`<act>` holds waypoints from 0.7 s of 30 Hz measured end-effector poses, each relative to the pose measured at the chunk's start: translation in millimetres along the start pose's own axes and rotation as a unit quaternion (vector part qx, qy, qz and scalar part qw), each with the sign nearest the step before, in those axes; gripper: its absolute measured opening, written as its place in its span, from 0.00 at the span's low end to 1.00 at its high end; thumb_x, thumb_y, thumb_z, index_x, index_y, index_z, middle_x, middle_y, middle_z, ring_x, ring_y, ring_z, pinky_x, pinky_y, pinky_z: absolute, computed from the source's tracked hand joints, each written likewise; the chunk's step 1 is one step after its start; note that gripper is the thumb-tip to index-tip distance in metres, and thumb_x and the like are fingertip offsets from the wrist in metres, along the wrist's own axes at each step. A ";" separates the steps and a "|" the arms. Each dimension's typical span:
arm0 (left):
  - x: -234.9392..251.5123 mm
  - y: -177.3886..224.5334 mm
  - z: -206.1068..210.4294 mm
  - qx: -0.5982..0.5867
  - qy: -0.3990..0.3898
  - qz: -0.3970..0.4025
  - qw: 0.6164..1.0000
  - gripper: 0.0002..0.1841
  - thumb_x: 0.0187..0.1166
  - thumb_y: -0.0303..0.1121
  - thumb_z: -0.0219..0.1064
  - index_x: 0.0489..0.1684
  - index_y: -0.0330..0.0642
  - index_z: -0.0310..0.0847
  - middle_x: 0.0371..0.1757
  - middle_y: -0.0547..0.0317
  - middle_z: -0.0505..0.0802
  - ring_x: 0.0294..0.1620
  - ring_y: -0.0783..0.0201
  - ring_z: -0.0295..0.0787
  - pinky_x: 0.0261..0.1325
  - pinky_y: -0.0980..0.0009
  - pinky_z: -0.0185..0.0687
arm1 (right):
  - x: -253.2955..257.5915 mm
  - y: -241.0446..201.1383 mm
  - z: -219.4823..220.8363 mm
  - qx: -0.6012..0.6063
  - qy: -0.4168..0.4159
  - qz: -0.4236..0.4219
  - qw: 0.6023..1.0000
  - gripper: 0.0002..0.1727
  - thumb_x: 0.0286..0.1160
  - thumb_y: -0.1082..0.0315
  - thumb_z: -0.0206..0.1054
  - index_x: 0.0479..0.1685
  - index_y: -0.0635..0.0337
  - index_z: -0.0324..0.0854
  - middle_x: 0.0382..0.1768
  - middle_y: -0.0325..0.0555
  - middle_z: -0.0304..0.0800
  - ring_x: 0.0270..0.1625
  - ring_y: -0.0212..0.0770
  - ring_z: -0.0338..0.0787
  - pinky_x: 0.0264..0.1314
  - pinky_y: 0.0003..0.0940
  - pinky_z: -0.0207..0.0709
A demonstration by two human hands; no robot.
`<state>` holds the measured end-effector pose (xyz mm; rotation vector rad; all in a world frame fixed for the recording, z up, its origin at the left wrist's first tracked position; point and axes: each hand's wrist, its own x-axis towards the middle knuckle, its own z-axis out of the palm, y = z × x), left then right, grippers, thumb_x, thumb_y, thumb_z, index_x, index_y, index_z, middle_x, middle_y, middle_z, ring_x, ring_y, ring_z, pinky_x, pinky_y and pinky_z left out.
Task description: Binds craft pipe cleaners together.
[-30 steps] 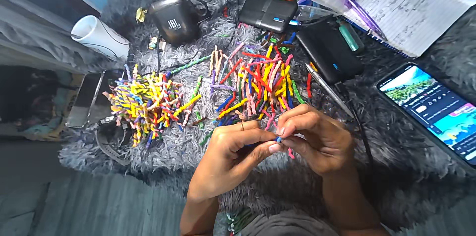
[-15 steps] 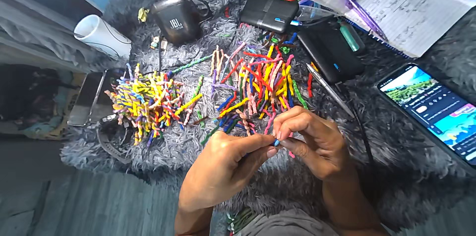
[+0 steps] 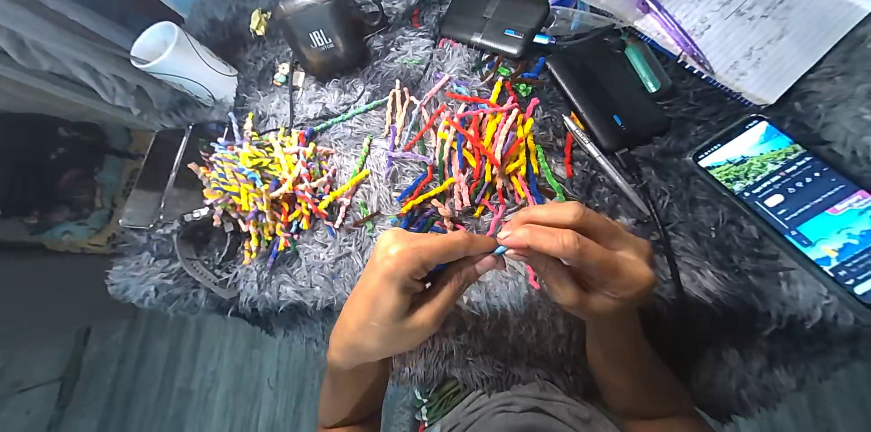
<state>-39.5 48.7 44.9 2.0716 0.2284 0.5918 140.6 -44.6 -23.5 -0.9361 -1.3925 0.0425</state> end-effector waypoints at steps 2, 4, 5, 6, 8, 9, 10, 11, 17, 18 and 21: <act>0.4 -0.7 5.4 0.054 0.039 0.028 0.997 0.12 0.88 0.30 0.61 0.48 0.32 0.89 0.32 0.64 0.91 0.31 0.90 0.77 0.36 0.93 0.71 | -0.6 -2.9 4.5 -0.093 0.005 -0.024 0.995 0.10 0.89 0.65 0.61 0.43 0.63 0.82 0.42 0.45 0.88 0.51 0.27 0.89 0.58 0.15 0.80; 3.4 -1.4 11.0 0.197 0.083 0.081 0.974 0.13 0.89 0.33 0.59 0.44 0.36 0.90 0.27 0.61 0.88 0.28 0.83 0.78 0.34 0.88 0.71 | -0.7 -7.1 9.0 -0.151 -0.002 -0.013 0.988 0.15 0.92 0.63 0.52 0.39 0.62 0.78 0.34 0.45 0.82 0.41 0.29 0.84 0.47 0.15 0.76; 5.0 -3.4 13.7 0.270 0.103 0.113 0.951 0.13 0.89 0.33 0.59 0.42 0.37 0.91 0.22 0.59 0.85 0.23 0.75 0.75 0.30 0.82 0.65 | -1.2 -9.3 11.6 -0.137 0.004 0.011 0.991 0.17 0.91 0.63 0.50 0.35 0.62 0.78 0.29 0.44 0.80 0.34 0.28 0.81 0.40 0.15 0.74; 6.0 -5.1 15.3 0.330 0.110 0.142 0.927 0.13 0.88 0.32 0.59 0.42 0.39 0.91 0.20 0.58 0.82 0.21 0.69 0.72 0.28 0.76 0.61 | -2.3 -12.0 13.8 -0.075 0.014 0.057 0.996 0.19 0.90 0.63 0.51 0.31 0.63 0.78 0.24 0.41 0.77 0.29 0.24 0.77 0.33 0.12 0.69; 7.1 -6.5 18.4 0.410 0.119 0.192 0.884 0.09 0.86 0.30 0.62 0.41 0.38 0.89 0.19 0.57 0.82 0.19 0.64 0.71 0.28 0.70 0.62 | -2.9 -19.2 12.9 0.171 0.019 0.195 0.966 0.18 0.89 0.63 0.53 0.27 0.58 0.75 0.20 0.28 0.69 0.24 0.12 0.66 0.27 0.07 0.59; 7.3 -6.8 20.7 0.431 0.125 0.210 0.869 0.08 0.85 0.28 0.64 0.41 0.38 0.89 0.19 0.56 0.83 0.19 0.63 0.71 0.28 0.69 0.62 | -1.9 -23.1 10.7 0.315 0.018 0.269 0.910 0.17 0.88 0.62 0.55 0.25 0.51 0.76 0.19 0.20 0.67 0.22 0.09 0.63 0.25 0.06 0.55; 7.3 -7.6 22.8 0.443 0.131 0.224 0.858 0.07 0.84 0.28 0.64 0.41 0.37 0.88 0.20 0.56 0.84 0.20 0.63 0.72 0.29 0.69 0.64 | -0.3 -25.7 8.1 0.450 0.018 0.331 0.829 0.16 0.85 0.62 0.57 0.25 0.47 0.79 0.17 0.16 0.67 0.19 0.07 0.62 0.20 0.05 0.53; 7.4 -8.8 24.6 0.446 0.137 0.232 0.853 0.07 0.84 0.28 0.65 0.40 0.37 0.88 0.21 0.56 0.84 0.21 0.63 0.72 0.29 0.70 0.64 | 0.9 -26.7 5.0 0.554 0.012 0.372 0.745 0.15 0.84 0.61 0.59 0.26 0.47 0.82 0.16 0.15 0.68 0.17 0.08 0.62 0.17 0.06 0.53; 7.6 -14.2 34.3 0.232 0.166 0.186 0.940 0.14 0.90 0.35 0.59 0.41 0.36 0.86 0.22 0.59 0.85 0.23 0.74 0.75 0.31 0.81 0.67 | 2.2 -22.6 -8.3 0.491 -0.040 0.304 0.815 0.16 0.90 0.56 0.56 0.37 0.51 0.84 0.25 0.18 0.79 0.24 0.06 0.69 0.24 0.03 0.59; 6.8 -13.3 37.4 0.142 0.162 0.157 0.964 0.14 0.91 0.36 0.59 0.42 0.35 0.87 0.24 0.61 0.86 0.24 0.79 0.75 0.31 0.85 0.67 | 2.4 -19.7 -9.8 0.415 -0.032 0.267 0.869 0.16 0.91 0.53 0.56 0.39 0.51 0.83 0.28 0.18 0.79 0.28 0.06 0.70 0.29 0.04 0.62; 4.1 -5.1 45.6 -0.146 0.107 0.038 0.983 0.14 0.91 0.35 0.58 0.46 0.36 0.88 0.26 0.72 0.87 0.24 0.93 0.71 0.27 0.95 0.65 | 3.3 -9.6 -13.0 0.298 -0.023 0.192 0.935 0.15 0.88 0.51 0.60 0.54 0.49 0.86 0.39 0.20 0.86 0.40 0.11 0.80 0.43 0.08 0.74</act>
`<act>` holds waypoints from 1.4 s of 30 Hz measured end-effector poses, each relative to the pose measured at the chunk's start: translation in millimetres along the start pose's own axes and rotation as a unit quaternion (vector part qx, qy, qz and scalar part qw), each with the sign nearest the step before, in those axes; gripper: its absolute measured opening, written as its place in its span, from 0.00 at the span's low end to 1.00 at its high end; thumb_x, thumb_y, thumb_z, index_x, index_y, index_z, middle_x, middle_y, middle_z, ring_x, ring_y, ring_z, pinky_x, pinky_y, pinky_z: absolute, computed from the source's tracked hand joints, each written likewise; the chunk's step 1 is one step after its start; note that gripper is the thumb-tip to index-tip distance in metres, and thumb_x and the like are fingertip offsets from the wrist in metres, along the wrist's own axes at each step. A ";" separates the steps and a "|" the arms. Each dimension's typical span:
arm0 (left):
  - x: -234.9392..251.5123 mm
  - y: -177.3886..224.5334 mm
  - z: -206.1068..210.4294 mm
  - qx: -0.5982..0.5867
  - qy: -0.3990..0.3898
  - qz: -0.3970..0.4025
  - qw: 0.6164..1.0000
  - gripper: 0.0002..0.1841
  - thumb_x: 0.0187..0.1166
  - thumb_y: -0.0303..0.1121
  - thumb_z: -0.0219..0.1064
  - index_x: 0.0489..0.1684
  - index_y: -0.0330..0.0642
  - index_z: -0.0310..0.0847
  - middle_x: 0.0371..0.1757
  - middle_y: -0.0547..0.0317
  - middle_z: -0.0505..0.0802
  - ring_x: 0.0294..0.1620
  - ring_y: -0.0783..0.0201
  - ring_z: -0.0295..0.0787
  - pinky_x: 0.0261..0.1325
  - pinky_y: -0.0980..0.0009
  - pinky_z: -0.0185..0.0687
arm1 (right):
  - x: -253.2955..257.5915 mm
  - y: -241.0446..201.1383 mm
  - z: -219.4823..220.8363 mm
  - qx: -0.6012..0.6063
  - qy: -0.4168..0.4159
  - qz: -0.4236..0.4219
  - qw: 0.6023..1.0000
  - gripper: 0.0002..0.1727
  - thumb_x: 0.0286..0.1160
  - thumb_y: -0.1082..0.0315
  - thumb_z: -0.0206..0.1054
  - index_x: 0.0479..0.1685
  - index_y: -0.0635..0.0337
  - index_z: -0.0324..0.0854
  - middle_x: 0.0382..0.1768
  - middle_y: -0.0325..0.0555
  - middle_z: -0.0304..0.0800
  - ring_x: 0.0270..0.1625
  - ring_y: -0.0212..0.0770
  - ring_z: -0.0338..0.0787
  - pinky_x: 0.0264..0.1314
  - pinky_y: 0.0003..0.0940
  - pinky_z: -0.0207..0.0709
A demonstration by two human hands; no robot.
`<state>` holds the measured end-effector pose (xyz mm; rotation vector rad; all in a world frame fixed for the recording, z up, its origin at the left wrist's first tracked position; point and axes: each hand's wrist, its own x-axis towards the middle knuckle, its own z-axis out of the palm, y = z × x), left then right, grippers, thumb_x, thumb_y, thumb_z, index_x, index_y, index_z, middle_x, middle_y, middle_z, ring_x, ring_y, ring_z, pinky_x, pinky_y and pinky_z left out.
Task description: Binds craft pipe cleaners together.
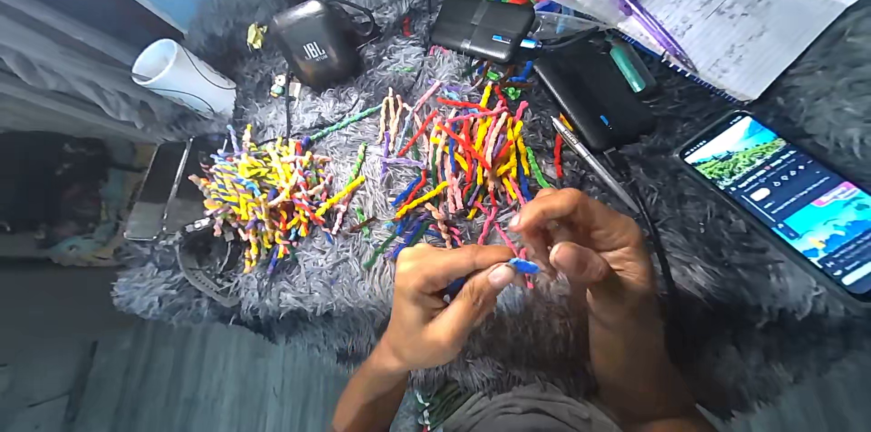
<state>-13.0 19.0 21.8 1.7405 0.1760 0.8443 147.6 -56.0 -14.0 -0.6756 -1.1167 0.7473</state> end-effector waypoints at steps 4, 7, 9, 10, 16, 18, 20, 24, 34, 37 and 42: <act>1.3 3.7 3.2 -0.237 -0.040 -0.141 0.960 0.11 0.89 0.36 0.60 0.47 0.43 0.90 0.26 0.81 0.88 0.20 0.96 0.69 0.20 0.96 0.60 | 1.9 5.3 -1.7 0.013 -0.030 -0.070 0.997 0.10 0.87 0.62 0.64 0.51 0.54 0.90 0.45 0.30 0.86 0.45 0.16 0.84 0.46 0.10 0.80; 2.0 1.5 4.1 -0.274 -0.062 -0.178 0.943 0.11 0.89 0.35 0.61 0.45 0.42 0.89 0.24 0.81 0.86 0.17 0.96 0.68 0.17 0.95 0.59 | 1.0 4.8 1.4 -0.045 0.024 -0.108 0.993 0.08 0.85 0.65 0.67 0.45 0.57 0.89 0.43 0.30 0.87 0.43 0.15 0.86 0.46 0.10 0.82; -0.6 -0.5 10.5 -0.130 -0.030 -0.118 0.984 0.11 0.89 0.33 0.59 0.43 0.39 0.87 0.21 0.78 0.82 0.19 0.94 0.68 0.20 0.95 0.60 | -1.2 5.3 6.3 -0.141 0.083 -0.118 0.979 0.08 0.84 0.64 0.67 0.41 0.57 0.87 0.40 0.29 0.86 0.43 0.13 0.83 0.47 0.08 0.78; -2.6 -3.3 14.2 0.010 -0.001 -0.049 0.999 0.11 0.89 0.31 0.59 0.42 0.34 0.86 0.20 0.71 0.82 0.20 0.90 0.70 0.24 0.93 0.64 | -2.3 6.1 9.0 -0.188 0.111 -0.119 0.969 0.08 0.84 0.63 0.67 0.39 0.57 0.86 0.39 0.29 0.85 0.43 0.13 0.82 0.47 0.07 0.77; -6.7 -20.4 23.3 0.502 0.093 0.180 0.841 0.12 0.84 0.29 0.62 0.37 0.29 0.89 0.17 0.54 0.85 0.17 0.67 0.73 0.27 0.75 0.64 | -5.0 11.3 19.9 -0.283 0.189 -0.113 0.934 0.08 0.79 0.66 0.68 0.33 0.60 0.80 0.33 0.34 0.77 0.35 0.15 0.75 0.39 0.07 0.70; -7.6 -19.7 24.3 0.431 0.096 0.154 0.884 0.13 0.86 0.30 0.62 0.38 0.28 0.88 0.19 0.55 0.86 0.19 0.71 0.75 0.28 0.79 0.65 | -4.4 9.6 21.0 -0.244 0.185 -0.091 0.948 0.08 0.78 0.67 0.69 0.33 0.60 0.80 0.33 0.33 0.78 0.34 0.14 0.76 0.37 0.06 0.72; -10.4 -14.2 24.2 0.235 0.076 0.073 0.966 0.11 0.88 0.30 0.61 0.40 0.31 0.86 0.21 0.60 0.85 0.20 0.81 0.75 0.27 0.88 0.69 | -2.2 5.7 17.6 -0.155 0.140 -0.060 0.976 0.08 0.81 0.65 0.67 0.34 0.57 0.82 0.35 0.30 0.81 0.38 0.14 0.81 0.40 0.08 0.78; -7.7 -2.7 18.5 -0.227 -0.011 -0.136 0.964 0.13 0.90 0.39 0.60 0.41 0.45 0.89 0.22 0.82 0.86 0.17 0.95 0.70 0.18 0.95 0.62 | 3.3 6.4 -3.1 0.041 -0.042 -0.030 0.998 0.18 0.88 0.51 0.61 0.48 0.56 0.89 0.48 0.30 0.87 0.48 0.16 0.85 0.50 0.12 0.82; -11.5 -13.0 29.0 0.237 0.053 0.042 0.969 0.11 0.90 0.30 0.58 0.45 0.32 0.83 0.22 0.59 0.84 0.21 0.80 0.78 0.30 0.88 0.75 | -2.5 4.6 6.7 -0.143 0.112 -0.067 0.981 0.10 0.77 0.64 0.73 0.30 0.59 0.84 0.31 0.31 0.82 0.38 0.15 0.80 0.42 0.08 0.75; -12.1 -20.9 35.7 0.459 0.095 0.114 0.876 0.12 0.85 0.29 0.60 0.39 0.28 0.87 0.21 0.53 0.86 0.21 0.68 0.79 0.30 0.79 0.72 | -3.2 6.1 12.0 -0.235 0.166 -0.080 0.954 0.11 0.73 0.65 0.74 0.27 0.59 0.81 0.29 0.31 0.77 0.37 0.15 0.76 0.39 0.07 0.69; -10.1 -10.8 30.3 0.081 0.035 -0.022 0.996 0.13 0.91 0.32 0.56 0.46 0.33 0.84 0.20 0.67 0.81 0.20 0.86 0.74 0.25 0.90 0.72 | -1.4 0.8 6.8 -0.119 0.118 -0.035 0.985 0.10 0.78 0.59 0.72 0.33 0.52 0.84 0.34 0.25 0.84 0.41 0.14 0.82 0.45 0.09 0.78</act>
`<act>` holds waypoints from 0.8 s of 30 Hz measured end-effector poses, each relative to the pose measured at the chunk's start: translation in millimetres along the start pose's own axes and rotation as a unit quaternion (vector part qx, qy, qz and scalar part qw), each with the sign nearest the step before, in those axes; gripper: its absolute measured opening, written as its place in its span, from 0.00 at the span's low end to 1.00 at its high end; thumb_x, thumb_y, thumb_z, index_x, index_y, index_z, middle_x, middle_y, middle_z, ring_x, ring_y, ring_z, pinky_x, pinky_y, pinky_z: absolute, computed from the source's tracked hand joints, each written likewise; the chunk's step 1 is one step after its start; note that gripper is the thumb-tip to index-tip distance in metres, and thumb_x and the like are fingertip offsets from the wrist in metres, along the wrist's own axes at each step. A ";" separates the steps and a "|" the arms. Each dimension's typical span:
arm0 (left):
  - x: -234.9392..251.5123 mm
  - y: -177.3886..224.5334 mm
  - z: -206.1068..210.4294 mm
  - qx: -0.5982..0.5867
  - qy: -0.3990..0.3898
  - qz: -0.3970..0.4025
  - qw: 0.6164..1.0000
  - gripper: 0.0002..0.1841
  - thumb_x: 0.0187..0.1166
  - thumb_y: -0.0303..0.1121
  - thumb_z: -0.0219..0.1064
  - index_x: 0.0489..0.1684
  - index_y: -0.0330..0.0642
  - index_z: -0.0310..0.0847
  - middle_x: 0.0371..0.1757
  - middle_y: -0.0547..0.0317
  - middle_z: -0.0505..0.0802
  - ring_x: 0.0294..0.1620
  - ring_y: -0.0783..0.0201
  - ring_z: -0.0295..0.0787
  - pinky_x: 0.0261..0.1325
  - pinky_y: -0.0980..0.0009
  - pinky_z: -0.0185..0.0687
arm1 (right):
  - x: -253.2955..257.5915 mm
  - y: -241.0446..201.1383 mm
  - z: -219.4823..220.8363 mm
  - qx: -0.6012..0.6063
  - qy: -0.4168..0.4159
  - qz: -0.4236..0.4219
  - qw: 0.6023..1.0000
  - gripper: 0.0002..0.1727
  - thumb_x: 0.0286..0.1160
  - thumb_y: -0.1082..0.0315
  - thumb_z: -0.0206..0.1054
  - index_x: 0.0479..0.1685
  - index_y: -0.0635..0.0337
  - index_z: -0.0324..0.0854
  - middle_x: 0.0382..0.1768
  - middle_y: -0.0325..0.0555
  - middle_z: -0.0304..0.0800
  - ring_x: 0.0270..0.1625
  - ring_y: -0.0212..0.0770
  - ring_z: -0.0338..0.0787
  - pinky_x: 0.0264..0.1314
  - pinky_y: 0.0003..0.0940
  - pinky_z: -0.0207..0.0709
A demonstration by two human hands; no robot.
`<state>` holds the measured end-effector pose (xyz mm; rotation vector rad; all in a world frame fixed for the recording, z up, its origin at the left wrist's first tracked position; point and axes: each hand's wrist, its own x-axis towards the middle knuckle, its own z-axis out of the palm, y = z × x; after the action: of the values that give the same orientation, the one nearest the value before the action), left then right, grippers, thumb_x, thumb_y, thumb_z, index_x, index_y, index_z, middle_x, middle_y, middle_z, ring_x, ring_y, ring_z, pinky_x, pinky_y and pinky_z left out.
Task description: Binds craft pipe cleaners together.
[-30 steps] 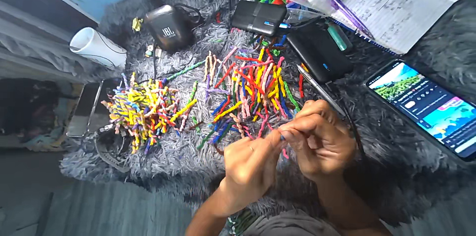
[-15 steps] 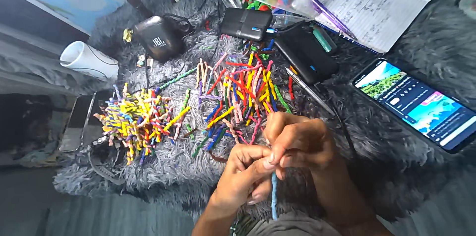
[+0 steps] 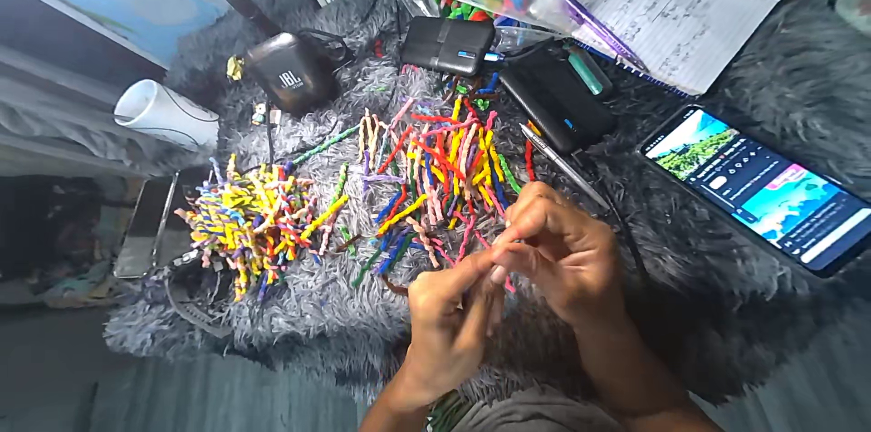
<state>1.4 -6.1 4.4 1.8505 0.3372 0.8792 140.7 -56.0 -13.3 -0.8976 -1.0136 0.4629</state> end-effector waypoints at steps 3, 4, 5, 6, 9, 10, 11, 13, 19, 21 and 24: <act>5.6 8.9 -9.8 -0.270 -0.073 -0.126 0.952 0.14 0.91 0.38 0.58 0.45 0.40 0.87 0.21 0.80 0.85 0.18 0.93 0.73 0.19 0.93 0.66 | 7.1 4.7 -12.7 0.151 -0.123 0.040 0.980 0.22 0.85 0.44 0.61 0.52 0.51 0.89 0.45 0.25 0.86 0.47 0.16 0.84 0.50 0.14 0.80; 7.6 9.3 -12.1 -0.332 -0.089 -0.150 0.927 0.14 0.90 0.39 0.59 0.45 0.41 0.88 0.22 0.80 0.87 0.17 0.93 0.73 0.18 0.93 0.65 | 8.5 6.8 -14.3 0.198 -0.152 0.043 0.967 0.23 0.86 0.44 0.59 0.56 0.53 0.88 0.48 0.28 0.88 0.47 0.18 0.86 0.49 0.15 0.83; 9.3 9.0 -13.7 -0.383 -0.103 -0.167 0.903 0.13 0.90 0.39 0.60 0.45 0.42 0.89 0.25 0.78 0.89 0.17 0.93 0.74 0.17 0.93 0.66 | 8.6 8.3 -14.9 0.227 -0.168 0.042 0.958 0.23 0.87 0.47 0.59 0.57 0.55 0.88 0.50 0.30 0.89 0.47 0.19 0.88 0.48 0.15 0.85; 10.5 8.3 -14.8 -0.426 -0.116 -0.179 0.879 0.13 0.89 0.38 0.60 0.45 0.42 0.89 0.28 0.76 0.91 0.17 0.92 0.74 0.17 0.93 0.66 | 7.9 9.4 -14.8 0.237 -0.172 0.037 0.955 0.21 0.88 0.50 0.59 0.56 0.55 0.90 0.50 0.30 0.90 0.49 0.19 0.88 0.50 0.14 0.84; 10.7 7.7 -13.6 -0.462 -0.139 -0.200 0.853 0.12 0.89 0.37 0.61 0.45 0.42 0.89 0.28 0.75 0.91 0.17 0.92 0.74 0.18 0.93 0.66 | 6.4 14.5 -13.5 0.235 -0.146 -0.001 0.961 0.12 0.86 0.60 0.64 0.44 0.56 0.90 0.43 0.29 0.90 0.50 0.19 0.86 0.53 0.15 0.80; 9.3 8.2 -11.7 -0.423 -0.134 -0.190 0.876 0.12 0.89 0.38 0.60 0.45 0.42 0.89 0.26 0.77 0.90 0.17 0.93 0.74 0.18 0.94 0.65 | 6.3 14.9 -13.6 0.224 -0.131 -0.012 0.966 0.10 0.84 0.62 0.67 0.41 0.56 0.90 0.41 0.29 0.90 0.48 0.18 0.86 0.52 0.15 0.79; 7.1 8.3 -8.7 -0.351 -0.115 -0.159 0.916 0.12 0.90 0.37 0.59 0.45 0.41 0.88 0.24 0.78 0.88 0.18 0.94 0.73 0.18 0.94 0.65 | 6.0 14.6 -13.8 0.204 -0.111 -0.019 0.972 0.09 0.82 0.63 0.68 0.39 0.56 0.89 0.39 0.29 0.90 0.46 0.18 0.86 0.50 0.14 0.79; 1.9 5.4 0.1 -0.089 -0.038 -0.039 0.995 0.11 0.90 0.32 0.58 0.45 0.35 0.85 0.20 0.71 0.82 0.19 0.90 0.71 0.22 0.93 0.67 | 5.0 12.6 -12.2 0.152 -0.055 -0.015 0.987 0.07 0.78 0.65 0.71 0.36 0.55 0.90 0.37 0.27 0.89 0.43 0.17 0.85 0.47 0.13 0.80; 1.6 -8.0 10.2 0.212 0.058 0.096 0.971 0.13 0.89 0.29 0.58 0.43 0.27 0.85 0.21 0.55 0.85 0.20 0.76 0.77 0.27 0.84 0.73 | 4.3 9.0 -4.2 0.087 0.020 0.027 0.996 0.04 0.74 0.66 0.73 0.32 0.51 0.87 0.34 0.25 0.85 0.41 0.18 0.84 0.44 0.12 0.80; 3.0 -0.3 8.7 0.031 0.024 0.022 0.999 0.13 0.90 0.29 0.57 0.44 0.29 0.85 0.20 0.64 0.82 0.19 0.85 0.73 0.24 0.90 0.70 | 6.1 9.7 -8.2 0.134 -0.030 0.049 0.989 0.08 0.81 0.58 0.69 0.38 0.50 0.88 0.37 0.24 0.87 0.42 0.17 0.86 0.45 0.13 0.82; 8.0 11.3 -1.2 -0.277 -0.049 -0.123 0.952 0.13 0.90 0.36 0.58 0.43 0.40 0.88 0.21 0.79 0.85 0.17 0.93 0.72 0.18 0.93 0.65 | 8.9 13.7 -15.3 0.224 -0.144 0.052 0.963 0.19 0.85 0.47 0.62 0.50 0.51 0.89 0.45 0.25 0.88 0.44 0.16 0.85 0.46 0.12 0.80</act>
<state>4.4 -5.6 18.1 1.2917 0.2230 0.6254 159.2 -48.4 -23.4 -0.4840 -1.0673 0.8915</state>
